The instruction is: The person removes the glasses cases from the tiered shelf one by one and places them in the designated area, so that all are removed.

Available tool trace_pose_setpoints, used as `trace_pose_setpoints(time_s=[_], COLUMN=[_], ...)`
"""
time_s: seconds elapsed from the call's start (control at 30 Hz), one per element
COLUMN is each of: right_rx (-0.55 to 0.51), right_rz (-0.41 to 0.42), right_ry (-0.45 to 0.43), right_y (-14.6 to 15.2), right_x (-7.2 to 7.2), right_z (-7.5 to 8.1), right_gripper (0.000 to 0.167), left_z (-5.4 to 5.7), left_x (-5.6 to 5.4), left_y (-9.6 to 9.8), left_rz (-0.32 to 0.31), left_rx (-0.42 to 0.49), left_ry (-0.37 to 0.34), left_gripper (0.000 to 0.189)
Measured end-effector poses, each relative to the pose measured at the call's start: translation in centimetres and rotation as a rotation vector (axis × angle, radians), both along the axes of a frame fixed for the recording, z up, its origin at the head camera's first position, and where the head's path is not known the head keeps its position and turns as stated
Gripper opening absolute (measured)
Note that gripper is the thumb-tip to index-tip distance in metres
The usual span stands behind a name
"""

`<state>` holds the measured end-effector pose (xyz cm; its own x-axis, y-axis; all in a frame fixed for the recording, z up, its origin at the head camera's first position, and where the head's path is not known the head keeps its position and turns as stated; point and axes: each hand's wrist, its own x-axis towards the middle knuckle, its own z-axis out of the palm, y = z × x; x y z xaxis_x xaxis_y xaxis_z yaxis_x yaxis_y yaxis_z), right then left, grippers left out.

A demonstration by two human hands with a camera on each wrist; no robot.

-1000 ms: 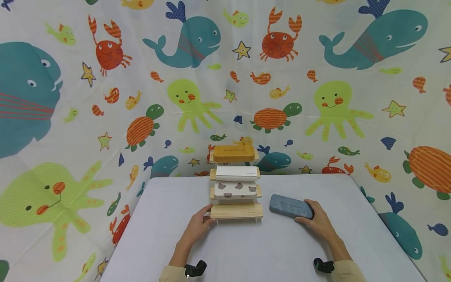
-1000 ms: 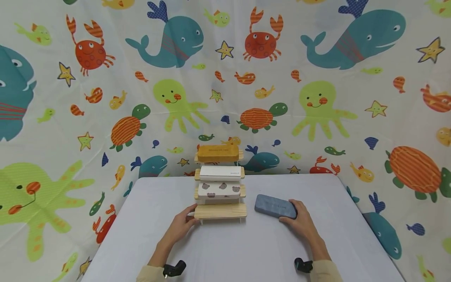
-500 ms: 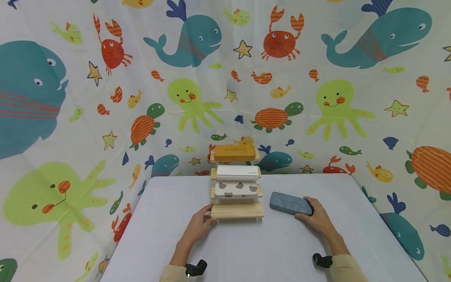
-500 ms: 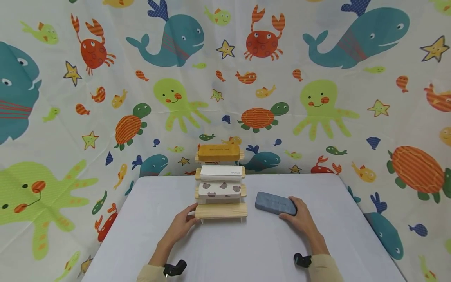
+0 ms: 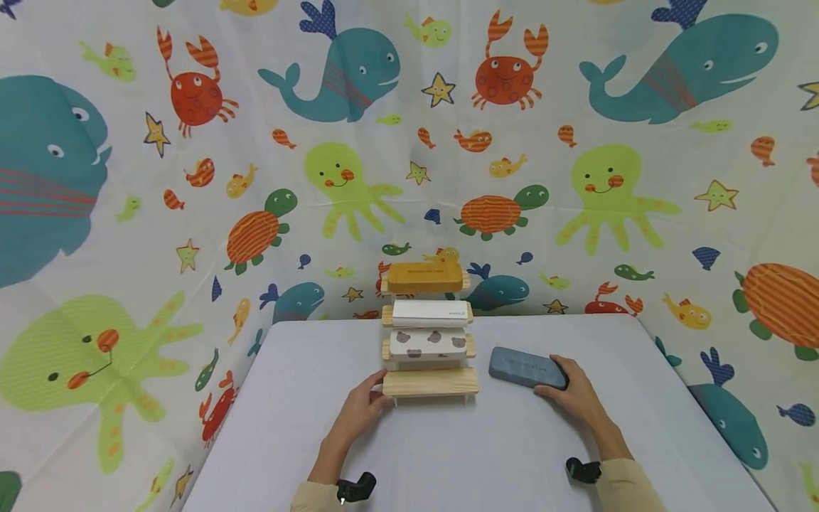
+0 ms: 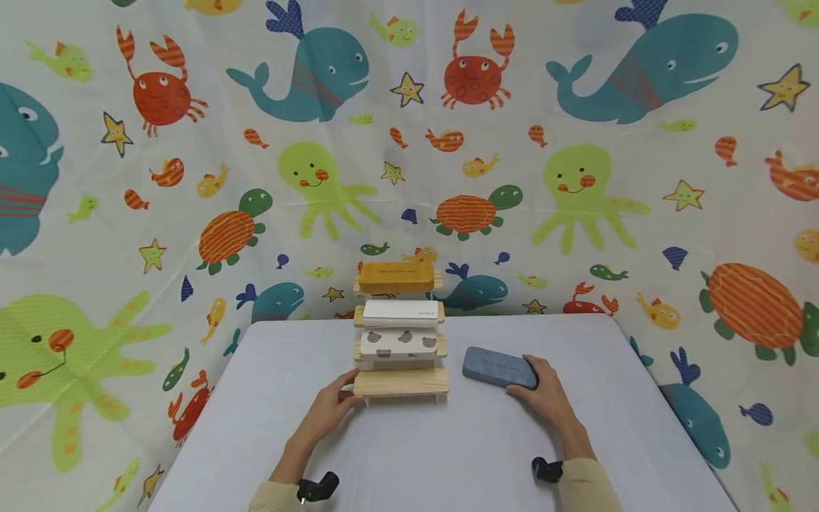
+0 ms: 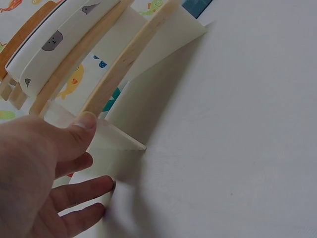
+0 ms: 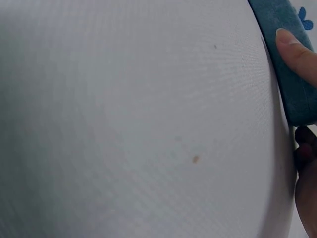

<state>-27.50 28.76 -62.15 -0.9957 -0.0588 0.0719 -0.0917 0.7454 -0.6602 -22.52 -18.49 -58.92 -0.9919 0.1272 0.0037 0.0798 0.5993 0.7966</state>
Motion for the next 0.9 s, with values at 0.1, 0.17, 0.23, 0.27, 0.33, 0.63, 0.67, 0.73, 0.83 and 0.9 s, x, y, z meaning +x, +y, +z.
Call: trace_pose_setpoints(time_s=[0.1,0.17,0.23,0.27,0.33,0.63,0.67,0.73,0.83,0.9], right_rx=[0.002,0.002,-0.005,-0.008,-0.014,-0.018,-0.019,-0.019,-0.014,-0.008], right_rz=[-0.002,-0.001,-0.001,-0.001,-0.003,-0.010,-0.011,-0.013,-0.018,-0.023], right_ry=[0.003,0.001,-0.002,-0.006,-0.013,-0.041,-0.045,-0.053,-0.068,-0.078], right_y=[0.00,0.03,0.06,0.07,0.10,0.03,0.00,-0.06,-0.17,-0.27], right_x=[-0.14,-0.19,-0.23,-0.23,-0.23,-0.21,-0.21,-0.19,-0.08,0.01], right_z=[-0.11,-0.17,-0.17,-0.17,-0.15,0.13,0.18,0.28,0.44,0.53], right_gripper=[0.098,0.098,0.098,0.098,0.098,0.099,0.099,0.099,0.100,0.101], left_z=[0.05,0.06,0.02,-0.01,-0.05,-0.13,-0.12,-0.11,-0.11,-0.11], left_x=[0.08,0.10,0.09,0.08,0.08,0.11,0.10,0.09,0.09,0.12], left_y=[0.02,0.04,0.06,0.07,0.09,0.13,0.14,0.15,0.17,0.18], left_rz=[0.002,0.005,0.004,0.004,0.004,0.008,0.008,0.009,0.010,0.010], left_rx=[-0.002,0.003,0.004,0.003,0.003,-0.007,-0.009,-0.010,-0.014,-0.013], left_ry=[0.001,-0.002,-0.002,-0.001,0.000,0.007,0.007,0.008,0.009,0.006], left_gripper=[0.061,0.060,0.060,0.060,0.060,0.060,0.060,0.060,0.060,0.060])
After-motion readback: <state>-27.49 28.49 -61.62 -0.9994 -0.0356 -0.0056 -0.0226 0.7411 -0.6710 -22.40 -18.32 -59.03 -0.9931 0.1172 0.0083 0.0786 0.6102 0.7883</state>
